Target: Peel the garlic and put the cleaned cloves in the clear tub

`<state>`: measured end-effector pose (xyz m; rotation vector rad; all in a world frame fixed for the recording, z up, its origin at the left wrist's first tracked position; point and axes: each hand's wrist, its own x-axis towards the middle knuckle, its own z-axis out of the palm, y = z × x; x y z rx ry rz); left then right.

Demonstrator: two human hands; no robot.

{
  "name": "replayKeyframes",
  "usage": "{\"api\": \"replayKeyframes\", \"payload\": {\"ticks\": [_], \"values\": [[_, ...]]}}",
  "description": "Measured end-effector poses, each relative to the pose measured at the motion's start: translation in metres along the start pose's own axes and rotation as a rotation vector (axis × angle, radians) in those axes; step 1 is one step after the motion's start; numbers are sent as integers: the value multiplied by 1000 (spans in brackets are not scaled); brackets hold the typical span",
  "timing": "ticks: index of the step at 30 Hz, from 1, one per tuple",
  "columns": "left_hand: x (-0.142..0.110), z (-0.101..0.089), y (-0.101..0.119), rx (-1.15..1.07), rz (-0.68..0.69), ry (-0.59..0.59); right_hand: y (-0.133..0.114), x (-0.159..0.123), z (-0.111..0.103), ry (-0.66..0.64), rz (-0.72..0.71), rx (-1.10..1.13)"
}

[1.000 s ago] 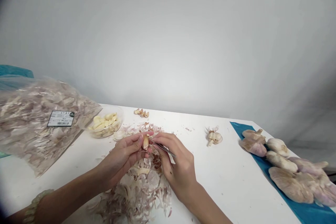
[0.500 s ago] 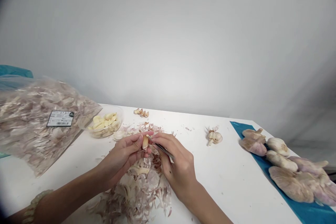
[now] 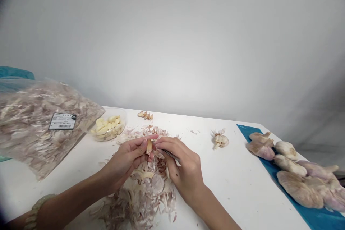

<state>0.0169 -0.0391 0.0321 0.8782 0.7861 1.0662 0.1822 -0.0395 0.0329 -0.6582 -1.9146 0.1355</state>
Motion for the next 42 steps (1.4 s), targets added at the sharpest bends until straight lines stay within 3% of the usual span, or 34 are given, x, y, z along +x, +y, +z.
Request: {"api": "replayKeyframes", "payload": {"ticks": [6, 16, 23, 28, 34, 42], "values": [[-1, 1, -1, 37, 2, 15, -1, 1, -2, 3, -30, -6], [-2, 5, -2, -11, 13, 17, -2, -5, -5, 17, -160, -241], [-6, 11, -3, -115, -24, -47, -7, -5, -4, 48, -239, -335], [-6, 11, -4, -163, -47, -94, -10, -3, -4, 69, -254, -342], [-2, 6, 1, -153, -32, 0, -10, -5, -5, 46, -257, -337], [0, 1, 3, -192, -37, -33, -8, -10, -4, 10, -246, -309]]}}
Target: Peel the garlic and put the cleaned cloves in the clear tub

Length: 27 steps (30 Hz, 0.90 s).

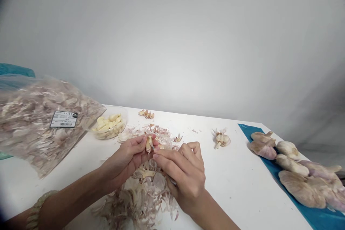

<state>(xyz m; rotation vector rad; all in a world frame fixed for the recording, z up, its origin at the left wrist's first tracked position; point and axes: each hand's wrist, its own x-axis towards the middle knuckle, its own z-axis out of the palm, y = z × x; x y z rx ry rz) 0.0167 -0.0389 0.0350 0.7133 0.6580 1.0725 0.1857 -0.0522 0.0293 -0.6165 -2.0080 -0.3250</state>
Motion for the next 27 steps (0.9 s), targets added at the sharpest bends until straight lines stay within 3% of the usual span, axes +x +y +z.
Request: {"api": "replayKeyframes", "payload": {"ticks": [15, 27], "values": [[5, -2, 10, -46, -4, 136, -9, 5, 3, 40, -1, 81], [8, -4, 13, -78, 56, 206, -10, -1, 5, -33, -10, 162]]}}
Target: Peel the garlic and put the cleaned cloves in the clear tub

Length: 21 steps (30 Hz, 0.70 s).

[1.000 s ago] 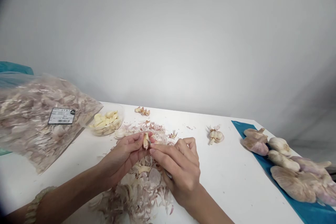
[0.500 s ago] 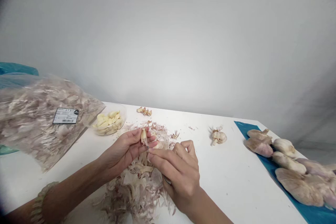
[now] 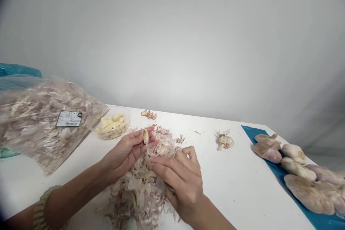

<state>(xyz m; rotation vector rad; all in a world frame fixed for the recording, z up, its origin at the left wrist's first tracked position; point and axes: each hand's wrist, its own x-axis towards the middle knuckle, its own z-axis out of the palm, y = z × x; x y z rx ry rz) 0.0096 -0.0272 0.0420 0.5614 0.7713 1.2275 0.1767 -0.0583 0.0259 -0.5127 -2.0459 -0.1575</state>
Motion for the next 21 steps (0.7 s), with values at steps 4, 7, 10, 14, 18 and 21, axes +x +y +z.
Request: {"api": "replayKeyframes", "payload": {"ticks": [4, 7, 10, 14, 18, 21], "values": [[0, 3, 3, -20, 0, 5, 0, -1, 1, -25, 5, 24], [0, 4, 3, -23, -9, 10, 0, -1, 1, -21, 5, 38], [0, 3, 2, -23, -4, 20, 0, -1, 1, -22, 21, 54], [1, 1, 1, -16, 23, 11, 0, -1, 2, -19, 37, 58], [0, 0, 2, 3, 57, 20, 1, -1, 2, -9, 35, 43], [-1, -1, 1, 5, 67, 7, 2, -1, 3, -8, 27, 44]]}}
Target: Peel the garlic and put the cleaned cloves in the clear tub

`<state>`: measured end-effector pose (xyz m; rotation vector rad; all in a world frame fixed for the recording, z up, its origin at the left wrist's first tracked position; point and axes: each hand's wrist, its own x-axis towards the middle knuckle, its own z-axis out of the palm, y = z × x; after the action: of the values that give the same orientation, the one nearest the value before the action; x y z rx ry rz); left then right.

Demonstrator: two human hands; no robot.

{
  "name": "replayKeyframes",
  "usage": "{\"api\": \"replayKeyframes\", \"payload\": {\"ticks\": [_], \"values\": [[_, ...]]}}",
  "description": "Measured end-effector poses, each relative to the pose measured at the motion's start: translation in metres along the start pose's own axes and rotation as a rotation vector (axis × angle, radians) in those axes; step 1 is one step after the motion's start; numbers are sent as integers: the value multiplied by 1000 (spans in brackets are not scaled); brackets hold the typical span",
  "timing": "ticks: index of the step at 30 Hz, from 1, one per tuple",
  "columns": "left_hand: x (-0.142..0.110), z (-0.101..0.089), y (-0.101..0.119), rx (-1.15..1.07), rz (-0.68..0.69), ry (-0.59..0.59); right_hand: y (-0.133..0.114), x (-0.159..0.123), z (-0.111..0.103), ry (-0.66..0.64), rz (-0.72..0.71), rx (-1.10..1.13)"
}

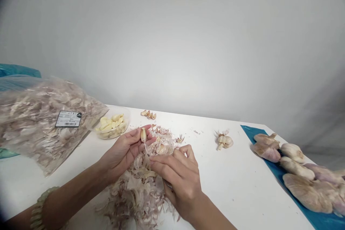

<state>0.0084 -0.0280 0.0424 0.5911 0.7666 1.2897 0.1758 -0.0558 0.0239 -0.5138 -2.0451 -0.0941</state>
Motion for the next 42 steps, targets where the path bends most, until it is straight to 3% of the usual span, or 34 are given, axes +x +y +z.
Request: {"api": "replayKeyframes", "payload": {"ticks": [6, 11, 14, 20, 27, 42], "values": [[2, -1, 4, 1, 6, 14, -2, 1, 1, 8, 5, 15], [9, -5, 18, -52, 138, 75, -2, -1, 1, -11, -23, 4], [8, -5, 18, -65, 94, 9, 0, -2, 1, -36, 6, -18], [1, -3, 6, -47, -33, -105, 8, 1, 5, 45, 107, -2], [-3, 0, 2, -5, -131, -120, 10, 3, 4, 95, 175, -11], [-1, -2, -2, -23, -130, -144, 10, 5, 6, 110, 205, -39]]}}
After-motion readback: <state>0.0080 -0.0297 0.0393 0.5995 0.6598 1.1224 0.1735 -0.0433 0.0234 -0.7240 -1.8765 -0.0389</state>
